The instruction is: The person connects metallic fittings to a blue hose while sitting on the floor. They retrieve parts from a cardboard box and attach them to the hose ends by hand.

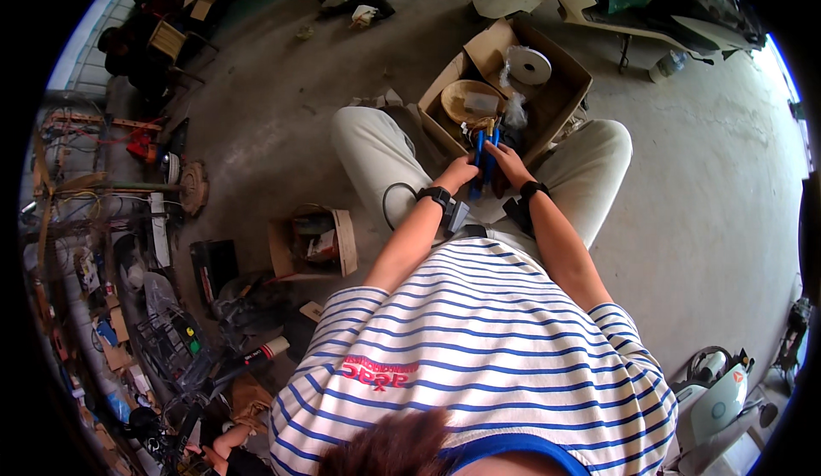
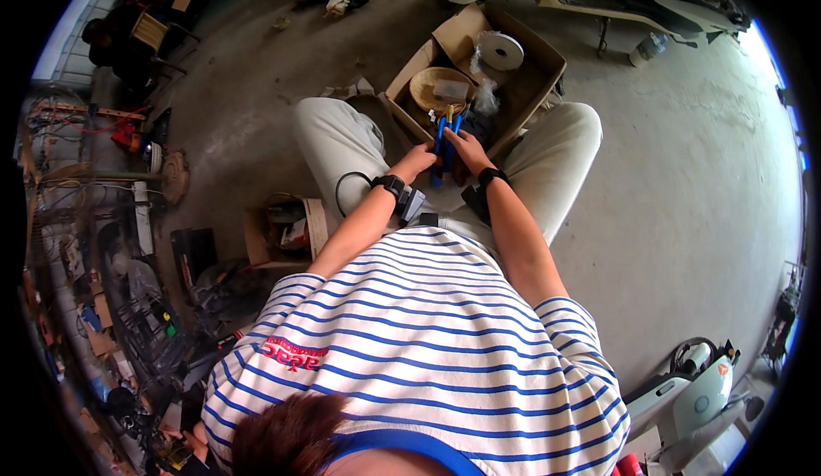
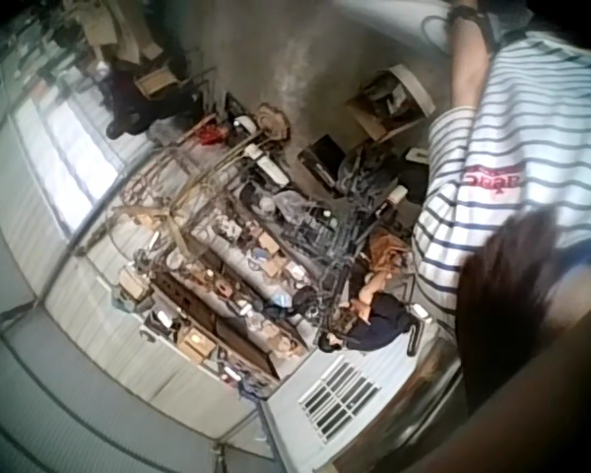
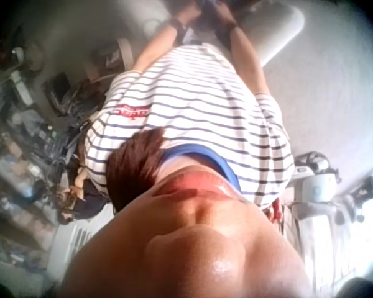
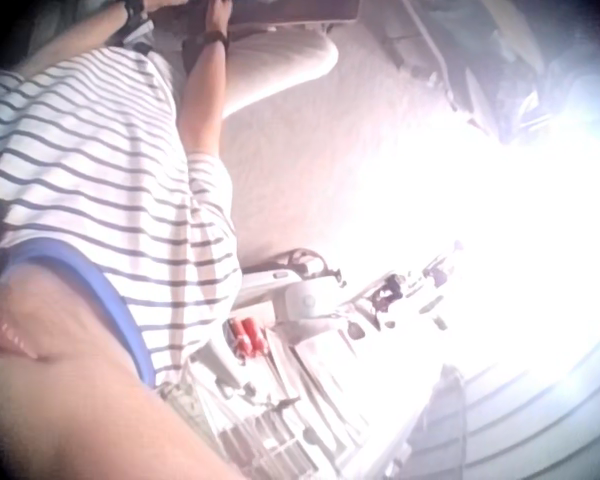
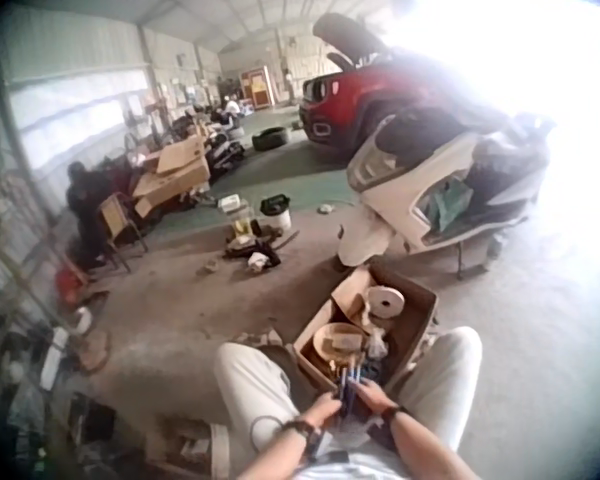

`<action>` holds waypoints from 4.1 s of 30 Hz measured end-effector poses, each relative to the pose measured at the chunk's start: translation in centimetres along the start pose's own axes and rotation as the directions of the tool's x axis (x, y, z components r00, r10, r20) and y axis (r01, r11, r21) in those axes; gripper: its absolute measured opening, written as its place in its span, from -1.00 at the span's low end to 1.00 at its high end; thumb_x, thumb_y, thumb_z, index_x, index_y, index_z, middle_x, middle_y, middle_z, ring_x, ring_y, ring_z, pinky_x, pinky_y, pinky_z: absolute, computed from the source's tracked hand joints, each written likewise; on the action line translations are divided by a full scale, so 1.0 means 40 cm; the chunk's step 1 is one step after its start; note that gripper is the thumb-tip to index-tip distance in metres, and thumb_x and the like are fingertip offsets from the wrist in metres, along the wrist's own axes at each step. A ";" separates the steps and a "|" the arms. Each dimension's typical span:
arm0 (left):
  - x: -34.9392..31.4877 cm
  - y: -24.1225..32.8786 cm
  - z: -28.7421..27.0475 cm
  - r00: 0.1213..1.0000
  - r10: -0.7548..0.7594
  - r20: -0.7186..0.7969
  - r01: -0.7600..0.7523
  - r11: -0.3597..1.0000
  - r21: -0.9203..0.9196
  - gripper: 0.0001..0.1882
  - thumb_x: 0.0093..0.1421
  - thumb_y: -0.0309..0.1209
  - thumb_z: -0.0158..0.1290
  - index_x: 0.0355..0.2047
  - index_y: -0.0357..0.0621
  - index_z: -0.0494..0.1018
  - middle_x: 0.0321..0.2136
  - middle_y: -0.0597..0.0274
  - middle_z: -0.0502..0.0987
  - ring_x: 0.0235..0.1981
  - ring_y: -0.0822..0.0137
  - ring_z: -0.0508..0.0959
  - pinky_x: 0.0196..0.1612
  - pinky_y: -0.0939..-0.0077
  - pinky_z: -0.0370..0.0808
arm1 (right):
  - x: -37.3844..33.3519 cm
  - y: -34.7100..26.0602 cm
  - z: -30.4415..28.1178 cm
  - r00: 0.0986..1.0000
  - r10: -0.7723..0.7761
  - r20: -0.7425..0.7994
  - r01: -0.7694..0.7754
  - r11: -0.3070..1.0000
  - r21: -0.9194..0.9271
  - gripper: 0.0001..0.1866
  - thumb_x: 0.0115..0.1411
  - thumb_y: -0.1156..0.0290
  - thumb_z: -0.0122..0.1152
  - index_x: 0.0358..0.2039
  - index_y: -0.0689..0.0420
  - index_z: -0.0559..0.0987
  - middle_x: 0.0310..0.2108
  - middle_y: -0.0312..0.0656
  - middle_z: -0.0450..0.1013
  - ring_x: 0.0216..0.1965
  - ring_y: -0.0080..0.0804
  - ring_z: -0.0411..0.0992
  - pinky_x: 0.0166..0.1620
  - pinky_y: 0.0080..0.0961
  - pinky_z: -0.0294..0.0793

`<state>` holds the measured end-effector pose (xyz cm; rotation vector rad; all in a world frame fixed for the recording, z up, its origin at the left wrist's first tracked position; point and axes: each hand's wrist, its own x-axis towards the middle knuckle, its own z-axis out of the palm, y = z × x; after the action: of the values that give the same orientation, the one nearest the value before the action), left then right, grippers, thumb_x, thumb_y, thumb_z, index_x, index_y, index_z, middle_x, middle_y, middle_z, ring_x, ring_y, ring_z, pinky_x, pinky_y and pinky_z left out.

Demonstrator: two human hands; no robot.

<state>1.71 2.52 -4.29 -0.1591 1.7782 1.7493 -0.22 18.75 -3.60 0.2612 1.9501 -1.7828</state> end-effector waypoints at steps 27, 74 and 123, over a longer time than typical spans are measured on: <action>0.024 -0.016 -0.013 0.981 0.012 -0.195 -0.066 0.960 -0.271 -0.82 -0.09 -0.53 0.00 -0.40 -0.21 0.44 -0.59 0.28 0.44 -0.58 0.43 0.41 -0.49 0.54 0.34 | 0.023 0.002 -0.011 0.931 -0.266 -0.251 0.341 0.881 0.329 -0.44 0.00 0.36 0.22 0.02 0.21 0.29 -0.11 -0.22 0.35 -0.05 -0.45 0.29 0.00 -0.59 0.25; 0.064 -0.109 -0.018 0.988 0.156 -0.019 -0.116 0.810 0.575 -0.61 -0.01 -0.39 -0.02 -0.13 -0.25 0.37 -0.25 -0.21 0.45 -0.16 -0.01 0.45 -0.11 0.33 0.36 | -0.033 -0.034 0.005 0.853 -0.134 0.504 0.195 0.978 -0.071 -0.71 0.07 0.34 0.12 -0.16 0.06 0.43 -0.20 -0.31 0.35 -0.13 -0.57 0.25 -0.05 -0.62 0.22; -0.018 0.017 0.026 0.990 0.143 0.001 -0.065 0.442 0.895 -0.79 -0.09 -0.43 -0.05 -0.45 -0.24 0.50 -0.37 -0.11 0.49 -0.26 -0.03 0.48 -0.18 0.18 0.41 | -0.021 -0.018 -0.009 0.924 -0.334 0.187 0.383 0.790 -0.479 -0.77 0.04 0.29 0.13 -0.30 0.09 0.47 -0.34 -0.12 0.49 -0.26 -0.25 0.46 -0.22 -0.44 0.41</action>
<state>2.31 3.32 -3.24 0.3596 2.5721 0.6220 0.10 19.14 -2.57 -0.3953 2.4306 -1.3664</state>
